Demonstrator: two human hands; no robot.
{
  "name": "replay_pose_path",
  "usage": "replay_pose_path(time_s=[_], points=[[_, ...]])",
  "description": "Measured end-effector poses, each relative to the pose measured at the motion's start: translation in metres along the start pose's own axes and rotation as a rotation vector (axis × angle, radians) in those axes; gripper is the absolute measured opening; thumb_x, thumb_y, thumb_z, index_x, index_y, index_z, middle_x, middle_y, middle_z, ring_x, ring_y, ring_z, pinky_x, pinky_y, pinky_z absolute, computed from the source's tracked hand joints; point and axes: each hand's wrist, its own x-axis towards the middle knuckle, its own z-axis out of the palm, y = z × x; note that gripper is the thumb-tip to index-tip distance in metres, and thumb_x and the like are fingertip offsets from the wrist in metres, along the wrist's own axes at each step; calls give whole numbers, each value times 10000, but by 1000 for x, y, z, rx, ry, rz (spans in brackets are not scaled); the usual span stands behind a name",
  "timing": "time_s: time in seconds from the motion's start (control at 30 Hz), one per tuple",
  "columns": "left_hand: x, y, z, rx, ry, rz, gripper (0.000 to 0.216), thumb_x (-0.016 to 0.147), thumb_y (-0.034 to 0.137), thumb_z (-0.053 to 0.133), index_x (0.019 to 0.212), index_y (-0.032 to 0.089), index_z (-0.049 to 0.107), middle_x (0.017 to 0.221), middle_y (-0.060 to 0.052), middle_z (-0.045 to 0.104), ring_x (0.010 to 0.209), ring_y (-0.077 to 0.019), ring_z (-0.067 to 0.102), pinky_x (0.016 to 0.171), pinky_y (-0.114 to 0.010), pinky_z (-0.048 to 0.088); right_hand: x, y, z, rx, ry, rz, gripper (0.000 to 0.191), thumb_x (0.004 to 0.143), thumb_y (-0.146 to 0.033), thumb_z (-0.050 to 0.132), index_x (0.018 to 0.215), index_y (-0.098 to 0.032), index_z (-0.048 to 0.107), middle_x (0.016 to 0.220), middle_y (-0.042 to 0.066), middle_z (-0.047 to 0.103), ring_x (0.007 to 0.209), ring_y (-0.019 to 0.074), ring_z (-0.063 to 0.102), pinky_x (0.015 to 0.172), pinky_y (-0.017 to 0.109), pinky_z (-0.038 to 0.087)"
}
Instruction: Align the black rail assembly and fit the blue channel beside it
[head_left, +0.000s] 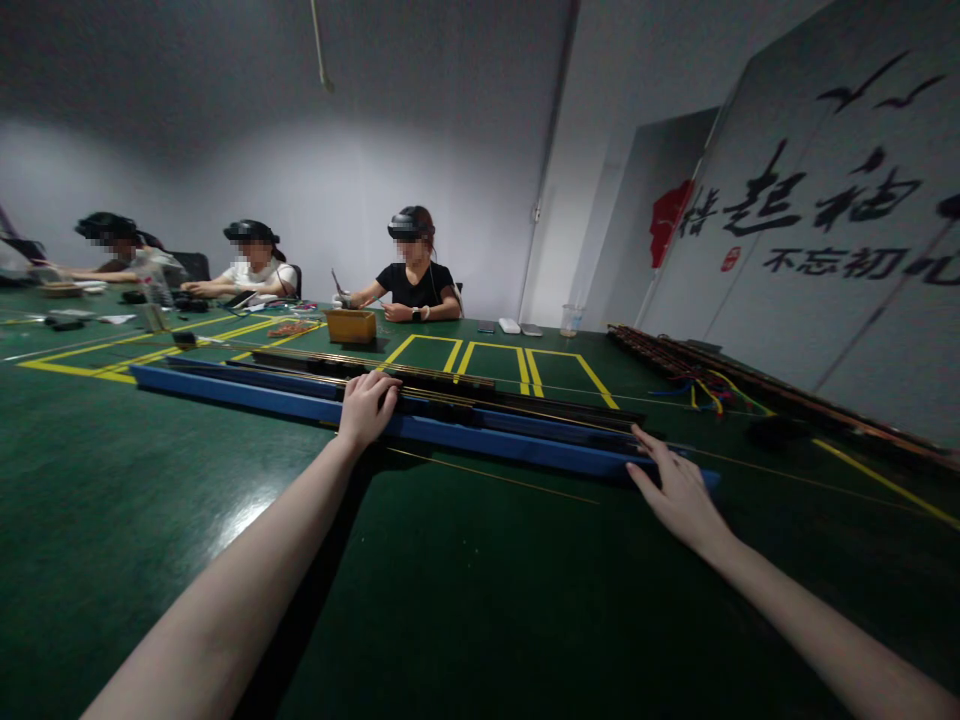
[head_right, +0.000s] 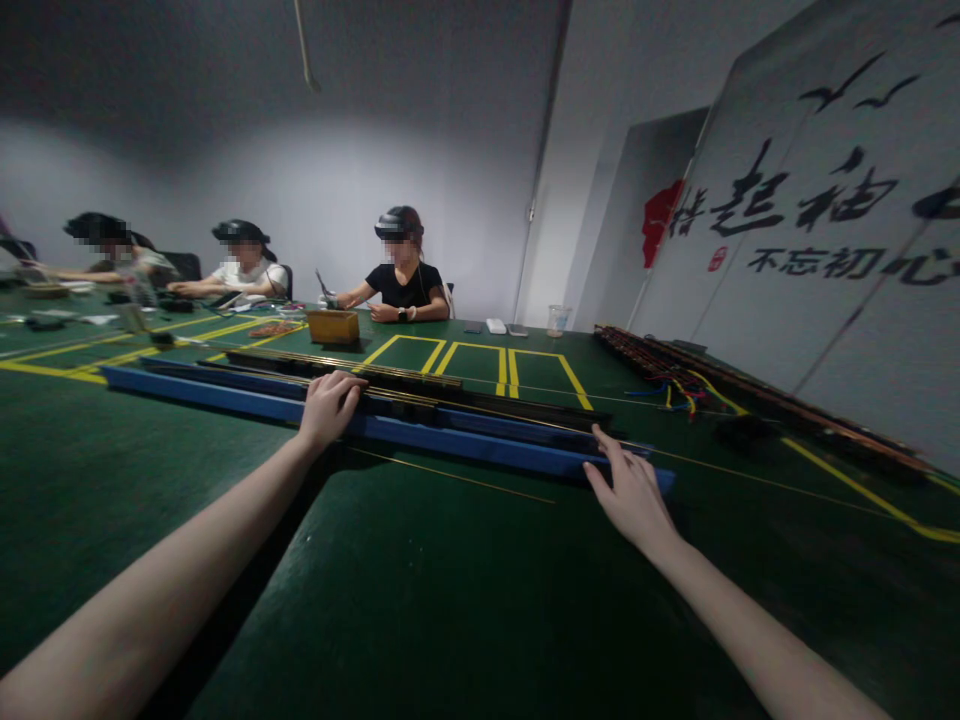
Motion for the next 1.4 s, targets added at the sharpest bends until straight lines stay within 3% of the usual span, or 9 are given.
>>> replay_pose_path(time_s=[0.23,0.43,0.57,1.03,1.4], points=[[0,-6,0,0,20,-10,286,947,287,382,949,229,662,996,-40,658,988,-214,579,924,-405,357,2,3,4,-40,33,-40,595,921,-504,320,1412,-178,405,1280,115,618,1182,265,560,1050,471,335],[0,-8,3,9,8,-17,292,958,307,373,973,230,654,1012,-50,644,994,-221,568,932,-410,351,5,13,3,33,247,274,520,866,-496,323,1199,-190,579,1080,102,705,1150,309,561,1045,539,281],[0,-9,5,1,15,-26,283,961,322,370,985,231,637,1028,-56,641,1014,-227,558,964,-418,335,6,18,0,73,286,357,498,842,-505,347,1148,-224,620,1082,106,679,1126,328,546,1009,559,306],[0,-7,6,-28,-2,15,258,945,272,365,974,221,616,1002,-49,636,992,-218,565,967,-411,344,7,26,0,166,303,470,440,813,-485,420,1134,-239,593,1123,100,641,1120,362,527,981,610,327],[-1,-9,4,-41,-5,35,248,951,274,370,984,221,611,1009,-51,632,998,-217,567,945,-394,368,5,27,0,120,216,409,504,871,-516,379,1229,-228,586,1128,119,635,1126,358,528,977,607,337]])
